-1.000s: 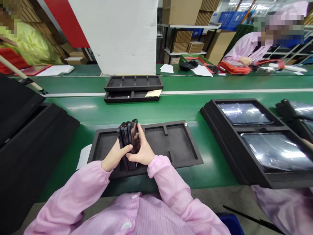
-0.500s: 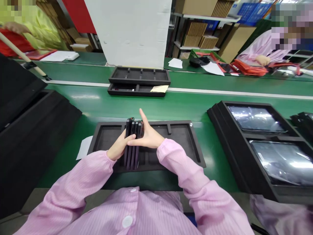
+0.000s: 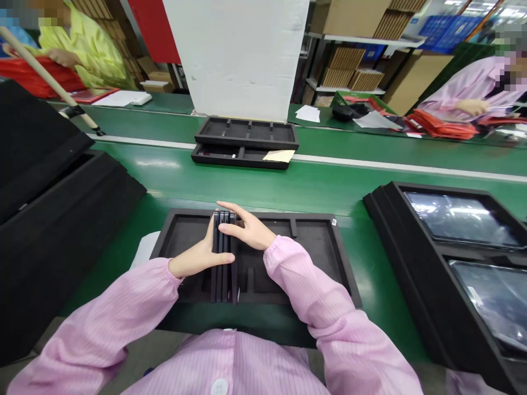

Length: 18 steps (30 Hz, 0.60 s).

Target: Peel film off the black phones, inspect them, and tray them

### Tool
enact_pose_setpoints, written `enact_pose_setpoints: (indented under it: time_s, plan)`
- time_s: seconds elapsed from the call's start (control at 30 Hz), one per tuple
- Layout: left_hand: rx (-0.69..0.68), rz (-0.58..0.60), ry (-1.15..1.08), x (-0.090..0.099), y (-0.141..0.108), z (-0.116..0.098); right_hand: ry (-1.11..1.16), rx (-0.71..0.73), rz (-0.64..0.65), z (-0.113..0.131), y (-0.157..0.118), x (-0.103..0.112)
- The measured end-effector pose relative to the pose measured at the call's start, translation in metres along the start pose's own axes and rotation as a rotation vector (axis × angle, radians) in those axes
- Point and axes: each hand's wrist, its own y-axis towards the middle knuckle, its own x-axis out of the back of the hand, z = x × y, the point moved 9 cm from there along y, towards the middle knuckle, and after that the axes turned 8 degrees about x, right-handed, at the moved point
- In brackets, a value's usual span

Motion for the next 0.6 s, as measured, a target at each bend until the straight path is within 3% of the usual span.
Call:
enact_pose_setpoints:
  time_s: [0.13,0.3,0.47,0.6]
  plan:
    - [-0.003,-0.041,0.003,0.013,0.016,-0.015,-0.027,0.033,-0.108,-0.006,0.001,0.014]
    - [0.137,-0.149,0.155,0.025,0.038,-0.017,-0.041,0.035,-0.237,-0.016,-0.007,0.023]
    - [-0.018,-0.149,-0.113,0.029,0.043,-0.01,-0.083,0.04,-0.273,-0.019,-0.012,0.007]
    - [-0.043,-0.097,-0.312,0.026,0.046,-0.003,-0.113,0.058,-0.314,-0.018,-0.011,0.002]
